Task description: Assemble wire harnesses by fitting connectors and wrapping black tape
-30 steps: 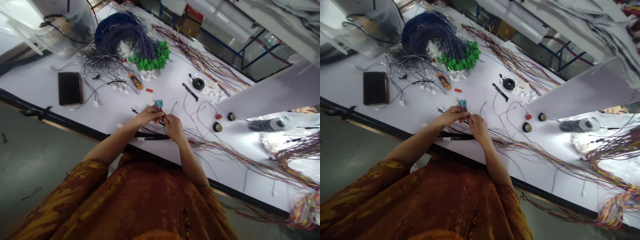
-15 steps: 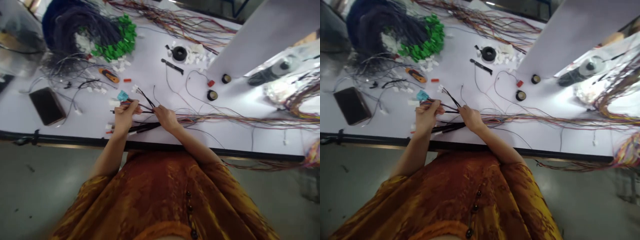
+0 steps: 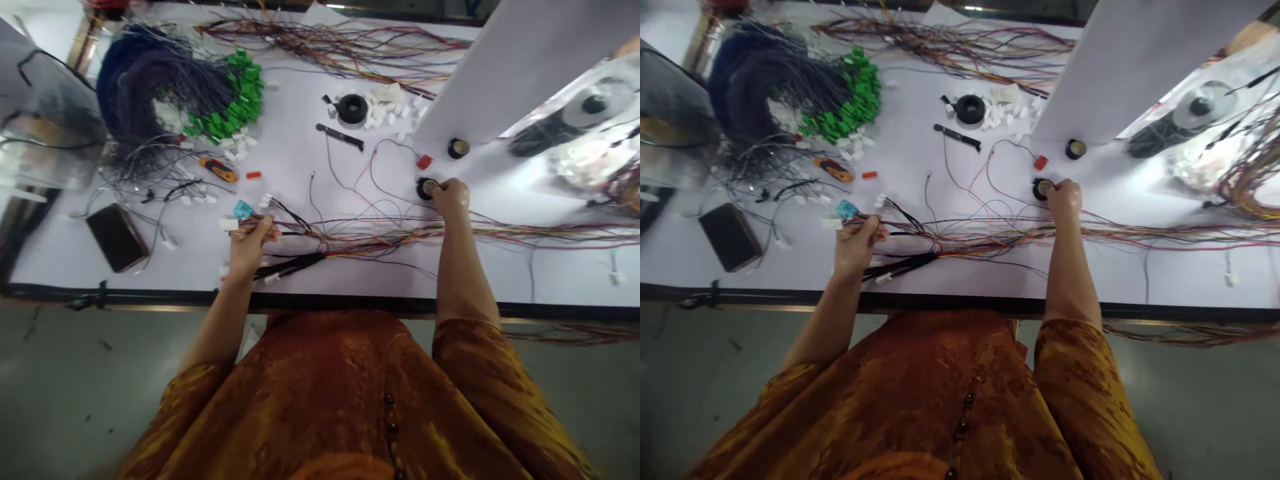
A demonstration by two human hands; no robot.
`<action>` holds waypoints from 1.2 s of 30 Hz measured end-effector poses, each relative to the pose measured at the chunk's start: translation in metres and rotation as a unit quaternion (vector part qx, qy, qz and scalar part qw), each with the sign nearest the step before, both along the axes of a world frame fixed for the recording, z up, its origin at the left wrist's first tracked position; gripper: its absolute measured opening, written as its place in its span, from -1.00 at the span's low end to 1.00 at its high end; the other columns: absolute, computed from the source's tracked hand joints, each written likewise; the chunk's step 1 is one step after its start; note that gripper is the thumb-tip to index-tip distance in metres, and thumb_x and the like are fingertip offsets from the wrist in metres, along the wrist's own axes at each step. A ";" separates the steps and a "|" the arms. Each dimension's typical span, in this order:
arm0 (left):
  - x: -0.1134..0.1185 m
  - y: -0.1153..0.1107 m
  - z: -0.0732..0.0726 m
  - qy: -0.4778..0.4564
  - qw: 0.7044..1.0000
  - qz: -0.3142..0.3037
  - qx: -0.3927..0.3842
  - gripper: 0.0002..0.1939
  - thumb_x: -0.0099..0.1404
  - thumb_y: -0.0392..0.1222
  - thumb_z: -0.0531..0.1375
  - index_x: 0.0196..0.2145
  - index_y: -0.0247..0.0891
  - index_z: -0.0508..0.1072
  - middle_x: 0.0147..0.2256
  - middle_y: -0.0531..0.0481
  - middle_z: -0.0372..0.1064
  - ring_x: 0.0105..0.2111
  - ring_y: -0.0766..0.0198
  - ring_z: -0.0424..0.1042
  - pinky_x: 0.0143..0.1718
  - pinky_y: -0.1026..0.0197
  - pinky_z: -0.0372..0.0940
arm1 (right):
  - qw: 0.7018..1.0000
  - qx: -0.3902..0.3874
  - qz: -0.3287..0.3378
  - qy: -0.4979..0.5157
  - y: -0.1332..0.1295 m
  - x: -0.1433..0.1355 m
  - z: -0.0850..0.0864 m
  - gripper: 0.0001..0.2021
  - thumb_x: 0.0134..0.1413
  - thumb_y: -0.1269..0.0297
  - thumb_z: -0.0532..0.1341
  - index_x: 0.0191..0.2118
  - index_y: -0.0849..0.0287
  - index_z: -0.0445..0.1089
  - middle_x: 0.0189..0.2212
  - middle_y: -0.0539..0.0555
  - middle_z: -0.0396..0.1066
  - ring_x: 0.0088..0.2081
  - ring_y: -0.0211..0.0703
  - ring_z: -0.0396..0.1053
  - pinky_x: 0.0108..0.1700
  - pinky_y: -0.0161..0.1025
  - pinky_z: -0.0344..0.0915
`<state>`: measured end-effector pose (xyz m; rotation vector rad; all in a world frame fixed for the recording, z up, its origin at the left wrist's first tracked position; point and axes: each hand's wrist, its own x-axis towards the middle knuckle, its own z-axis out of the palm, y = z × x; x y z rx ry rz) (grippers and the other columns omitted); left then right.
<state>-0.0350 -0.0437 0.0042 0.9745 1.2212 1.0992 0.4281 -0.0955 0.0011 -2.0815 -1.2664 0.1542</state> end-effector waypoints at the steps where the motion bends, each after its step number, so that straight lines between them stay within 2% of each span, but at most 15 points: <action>1: -0.002 0.002 -0.001 0.007 1.000 -0.006 0.007 -0.65 0.04 0.02 0.45 -0.37 -0.34 0.58 -0.54 0.05 0.49 -0.58 0.40 0.47 -0.54 0.39 0.36 | 0.999 -0.018 -0.047 0.000 0.004 -0.008 0.001 -0.69 0.12 0.50 0.20 -0.50 0.05 0.08 -0.53 -0.07 0.13 -0.41 -0.27 0.21 -0.27 -0.17 0.14; 3: -0.005 0.005 -0.001 0.028 0.999 -0.020 0.026 -0.66 0.06 0.02 0.44 -0.38 -0.35 0.58 -0.54 0.05 0.49 -0.58 0.42 0.44 -0.51 0.38 0.36 | 0.992 -0.029 -0.120 0.016 0.011 -0.047 0.008 -0.74 0.11 0.51 0.22 -0.44 0.08 0.12 -0.50 -0.08 0.15 -0.39 -0.30 0.22 -0.25 -0.17 0.14; 4: -0.007 0.006 0.000 0.040 0.998 -0.029 0.035 -0.67 0.07 0.01 0.43 -0.39 -0.34 0.59 -0.55 0.05 0.47 -0.58 0.42 0.43 -0.49 0.38 0.36 | 0.994 -0.019 -0.106 0.033 0.015 -0.075 0.015 -0.79 0.12 0.50 0.21 -0.37 0.10 0.16 -0.48 -0.08 0.19 -0.39 -0.31 0.22 -0.25 -0.20 0.15; 6: -0.009 0.008 0.002 0.065 0.996 -0.044 0.053 -0.70 0.10 0.00 0.42 -0.43 -0.33 0.58 -0.58 0.07 0.42 -0.58 0.45 0.39 -0.47 0.39 0.34 | 0.986 0.005 0.033 0.162 0.023 -0.138 0.031 -0.90 0.20 0.46 0.15 -0.25 0.12 0.22 -0.48 -0.10 0.20 -0.42 -0.33 0.22 -0.32 -0.28 0.15; 8: -0.010 0.008 0.005 0.079 0.994 -0.052 0.063 -0.72 0.11 0.00 0.41 -0.44 -0.31 0.58 -0.59 0.09 0.39 -0.58 0.45 0.36 -0.47 0.39 0.32 | 0.933 -0.024 0.173 0.316 0.030 -0.198 0.045 -0.91 0.21 0.41 0.17 -0.20 0.11 0.23 -0.52 -0.13 0.18 -0.50 -0.36 0.17 -0.42 -0.34 0.11; 10: -0.010 0.009 0.006 0.081 0.993 -0.055 0.066 -0.72 0.09 0.01 0.41 -0.42 -0.28 0.59 -0.50 0.05 0.45 -0.54 0.44 0.38 -0.48 0.38 0.32 | 0.874 -0.054 0.245 0.415 0.036 -0.243 0.054 -0.92 0.22 0.36 0.18 -0.21 0.10 0.23 -0.58 -0.17 0.13 -0.57 -0.39 0.07 -0.50 -0.37 0.01; 12: -0.011 0.010 0.005 0.079 0.992 -0.062 0.071 -0.70 0.08 0.03 0.42 -0.39 -0.27 0.59 -0.32 -0.01 0.53 -0.47 0.42 0.42 -0.49 0.39 0.32 | 0.847 -0.064 0.269 0.454 0.043 -0.268 0.055 -0.92 0.20 0.36 0.19 -0.26 0.11 0.24 -0.62 -0.19 0.10 -0.59 -0.40 0.00 -0.54 -0.38 -0.07; 15: -0.013 0.011 0.003 0.080 0.990 -0.082 0.082 -0.70 0.11 0.05 0.40 -0.38 -0.26 0.60 -0.11 -0.07 0.54 -0.44 0.44 0.43 -0.50 0.39 0.31 | 0.854 -0.062 0.265 0.443 0.053 -0.278 0.047 -0.91 0.17 0.39 0.20 -0.34 0.13 0.27 -0.64 -0.18 0.09 -0.59 -0.40 -0.02 -0.54 -0.37 -0.11; 19: -0.013 0.013 0.004 0.084 0.987 -0.099 0.092 -0.71 0.13 0.04 0.38 -0.40 -0.27 0.60 -0.06 -0.09 0.55 -0.50 0.48 0.38 -0.52 0.38 0.28 | 0.874 -0.076 0.260 0.404 0.064 -0.276 0.038 -0.90 0.14 0.39 0.23 -0.38 0.15 0.29 -0.61 -0.13 0.17 -0.56 -0.38 0.05 -0.50 -0.35 -0.05; 23: -0.012 0.014 0.005 0.100 0.986 -0.094 0.093 -0.71 0.14 0.05 0.36 -0.43 -0.27 0.58 -0.43 -0.01 0.54 -0.61 0.47 0.29 -0.59 0.37 0.16 | 0.890 -0.075 0.270 0.360 0.065 -0.275 0.038 -0.93 0.13 0.36 0.24 -0.37 0.18 0.34 -0.58 -0.10 0.22 -0.51 -0.34 0.11 -0.46 -0.34 -0.01; 25: -0.011 0.014 0.005 0.118 0.985 -0.090 0.091 -0.71 0.17 0.04 0.35 -0.48 -0.26 0.56 -0.64 0.08 0.37 -0.67 0.47 0.20 -0.61 0.36 0.10 | 0.892 -0.074 0.283 0.344 0.054 -0.277 0.040 -0.94 0.14 0.35 0.23 -0.34 0.19 0.37 -0.58 -0.10 0.22 -0.51 -0.34 0.12 -0.45 -0.34 0.00; 28: -0.007 0.012 0.009 0.147 0.982 -0.071 0.099 -0.62 0.21 0.04 0.34 -0.62 -0.25 0.48 -0.75 0.13 0.23 -0.73 0.49 0.11 -0.65 0.35 0.02 | 0.909 -0.053 0.297 0.288 0.022 -0.288 0.039 -0.90 0.20 0.28 0.21 -0.23 0.18 0.42 -0.54 -0.08 0.29 -0.48 -0.31 0.19 -0.40 -0.32 0.06; 31: 0.001 0.007 0.014 0.156 0.981 -0.061 0.098 -0.62 0.23 0.08 0.33 -0.58 -0.23 0.51 -0.79 0.17 0.13 -0.77 0.49 0.05 -0.70 0.34 -0.01 | 0.943 -0.040 0.276 0.182 -0.013 -0.307 0.032 -0.79 0.26 0.23 0.21 -0.03 0.15 0.41 -0.27 0.07 0.49 -0.29 -0.18 0.37 -0.28 -0.28 0.18; 33: 0.006 0.004 0.016 0.142 0.984 -0.066 0.085 -0.66 0.23 0.11 0.32 -0.48 -0.23 0.57 -0.77 0.17 0.18 -0.77 0.48 0.09 -0.71 0.35 0.03 | 0.951 -0.061 0.274 0.131 -0.028 -0.317 0.026 -0.74 0.29 0.24 0.21 0.05 0.16 0.39 -0.07 0.18 0.49 -0.14 -0.06 0.43 -0.21 -0.24 0.24; 36: 0.009 0.000 0.019 0.118 0.989 -0.058 0.067 -0.64 0.22 0.14 0.34 -0.41 -0.25 0.59 -0.63 0.09 0.40 -0.71 0.45 0.29 -0.65 0.37 0.21 | 0.936 -0.064 0.330 0.103 -0.031 -0.315 0.021 -0.71 0.33 0.24 0.19 0.10 0.18 0.40 -0.01 0.23 0.44 -0.09 -0.01 0.43 -0.14 -0.20 0.30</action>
